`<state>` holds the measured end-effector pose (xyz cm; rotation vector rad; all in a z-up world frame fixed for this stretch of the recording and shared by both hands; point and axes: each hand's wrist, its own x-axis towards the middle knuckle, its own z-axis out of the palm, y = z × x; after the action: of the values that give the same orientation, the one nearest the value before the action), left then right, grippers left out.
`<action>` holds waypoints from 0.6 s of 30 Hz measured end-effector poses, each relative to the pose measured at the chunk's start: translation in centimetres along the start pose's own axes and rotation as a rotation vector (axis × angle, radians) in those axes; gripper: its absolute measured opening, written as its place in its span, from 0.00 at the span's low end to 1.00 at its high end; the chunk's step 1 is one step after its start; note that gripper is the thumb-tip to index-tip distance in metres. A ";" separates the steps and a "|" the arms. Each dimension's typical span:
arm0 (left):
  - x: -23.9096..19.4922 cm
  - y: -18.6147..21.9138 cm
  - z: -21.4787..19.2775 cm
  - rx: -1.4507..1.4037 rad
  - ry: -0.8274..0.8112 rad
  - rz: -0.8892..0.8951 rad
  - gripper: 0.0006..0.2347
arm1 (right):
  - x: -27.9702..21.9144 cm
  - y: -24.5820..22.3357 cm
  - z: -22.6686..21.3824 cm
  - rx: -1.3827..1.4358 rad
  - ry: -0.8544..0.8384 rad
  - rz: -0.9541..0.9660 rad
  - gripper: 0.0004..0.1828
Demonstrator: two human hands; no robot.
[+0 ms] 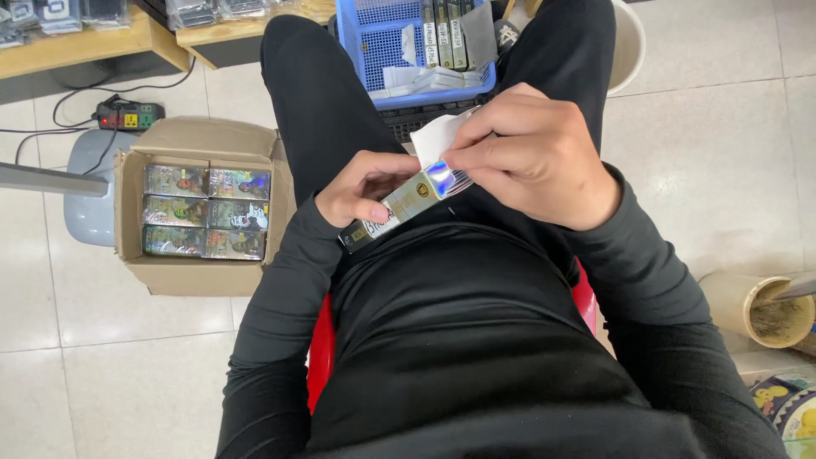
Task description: The person writes on a notepad, then picks up a small box and places white sheets inside it. They close the box, wipe it with a cloth, and place it into a blue basket. Finally, they pick up a packaged item from the basket.
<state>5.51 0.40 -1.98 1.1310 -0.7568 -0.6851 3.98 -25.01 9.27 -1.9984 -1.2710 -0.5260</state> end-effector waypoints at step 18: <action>2.6 6.0 2.1 -0.316 0.773 -0.516 0.44 | -6.5 7.3 12.3 1.484 0.470 1.115 0.29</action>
<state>5.89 -1.03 4.72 1.1776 0.3045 -0.6845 7.33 -21.86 -5.78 -0.8632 0.0552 0.4287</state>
